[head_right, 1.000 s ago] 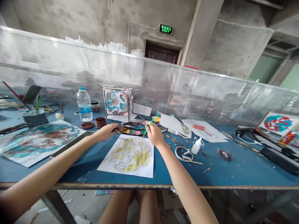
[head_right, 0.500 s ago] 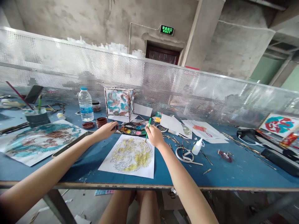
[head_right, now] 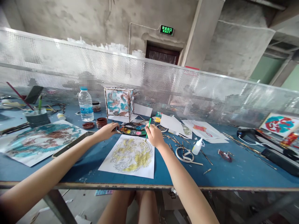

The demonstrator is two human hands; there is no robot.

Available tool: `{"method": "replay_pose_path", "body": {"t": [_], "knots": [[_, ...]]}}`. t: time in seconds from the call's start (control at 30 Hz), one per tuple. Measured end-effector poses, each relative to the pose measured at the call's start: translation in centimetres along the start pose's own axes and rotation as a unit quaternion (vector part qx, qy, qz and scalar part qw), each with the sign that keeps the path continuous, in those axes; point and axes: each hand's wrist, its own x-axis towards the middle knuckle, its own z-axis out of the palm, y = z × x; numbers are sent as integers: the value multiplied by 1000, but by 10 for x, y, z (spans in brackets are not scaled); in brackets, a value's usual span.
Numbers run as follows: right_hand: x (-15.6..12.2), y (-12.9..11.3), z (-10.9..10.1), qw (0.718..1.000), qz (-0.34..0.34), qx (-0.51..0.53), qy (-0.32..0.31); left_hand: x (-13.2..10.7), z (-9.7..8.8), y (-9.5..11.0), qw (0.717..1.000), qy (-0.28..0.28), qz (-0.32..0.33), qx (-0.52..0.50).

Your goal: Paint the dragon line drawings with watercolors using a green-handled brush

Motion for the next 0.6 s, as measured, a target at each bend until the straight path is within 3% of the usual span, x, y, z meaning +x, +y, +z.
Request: {"method": "replay_pose_path", "body": {"t": [0.1, 0.27, 0.43, 0.6], "knots": [[0, 0, -1, 1000, -4, 9, 7, 0, 2, 0, 1000, -3, 5, -1], [0, -3, -3, 999, 10, 14, -48, 0, 1, -2, 1000, 3, -3, 2], [1, -4, -4, 999, 5, 31, -21, 1, -3, -3, 1000, 17, -2, -7], [1, -2, -2, 998, 18, 31, -42, 1, 0, -3, 1000, 16, -5, 2]]}}
